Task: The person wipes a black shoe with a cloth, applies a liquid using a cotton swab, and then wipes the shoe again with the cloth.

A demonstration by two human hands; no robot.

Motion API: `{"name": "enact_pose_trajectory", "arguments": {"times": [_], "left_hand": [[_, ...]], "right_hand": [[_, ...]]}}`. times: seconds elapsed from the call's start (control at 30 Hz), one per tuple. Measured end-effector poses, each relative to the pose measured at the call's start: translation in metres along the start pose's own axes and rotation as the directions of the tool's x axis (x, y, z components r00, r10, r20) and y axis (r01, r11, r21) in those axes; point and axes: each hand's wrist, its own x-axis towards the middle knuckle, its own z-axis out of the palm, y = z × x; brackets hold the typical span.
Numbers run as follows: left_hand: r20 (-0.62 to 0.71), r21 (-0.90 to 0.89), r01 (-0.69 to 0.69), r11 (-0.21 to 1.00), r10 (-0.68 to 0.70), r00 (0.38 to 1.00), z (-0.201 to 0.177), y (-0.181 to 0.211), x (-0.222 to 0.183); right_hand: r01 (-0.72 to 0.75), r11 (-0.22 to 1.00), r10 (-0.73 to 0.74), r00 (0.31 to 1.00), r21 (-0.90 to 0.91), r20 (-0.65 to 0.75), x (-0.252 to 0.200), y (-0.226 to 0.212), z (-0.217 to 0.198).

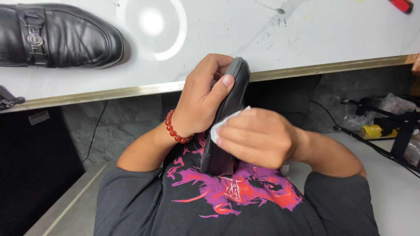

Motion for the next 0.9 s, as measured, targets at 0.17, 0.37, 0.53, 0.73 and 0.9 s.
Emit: {"name": "enact_pose_trajectory", "arguments": {"times": [0.17, 0.37, 0.53, 0.73, 0.9], "left_hand": [[0.001, -0.045, 0.003, 0.999, -0.003, 1.0, 0.005, 0.006, -0.007], [0.066, -0.162, -0.051, 0.985, 0.063, 0.996, -0.003, 0.012, -0.018], [0.148, -0.296, 0.016, 0.955, 0.029, 0.989, -0.006, 0.012, -0.022], [0.212, -0.442, 0.042, 0.896, 0.059, 0.975, -0.007, 0.004, -0.021], [0.191, -0.408, 0.061, 0.911, 0.02, 0.981, -0.006, -0.003, -0.018]], "right_hand": [[-0.316, 0.938, 0.265, 0.917, -0.139, -0.298, -0.012, 0.028, 0.0], [-0.503, 0.673, 0.725, 0.595, 0.542, -0.347, -0.031, 0.027, 0.026], [-0.408, 0.663, 0.736, 0.506, 0.628, -0.449, -0.03, 0.02, 0.019], [-0.455, 0.857, 0.513, 0.723, 0.241, -0.462, -0.019, -0.01, 0.014], [-0.513, 0.843, 0.519, 0.694, 0.163, -0.499, -0.026, -0.006, 0.026]]}}
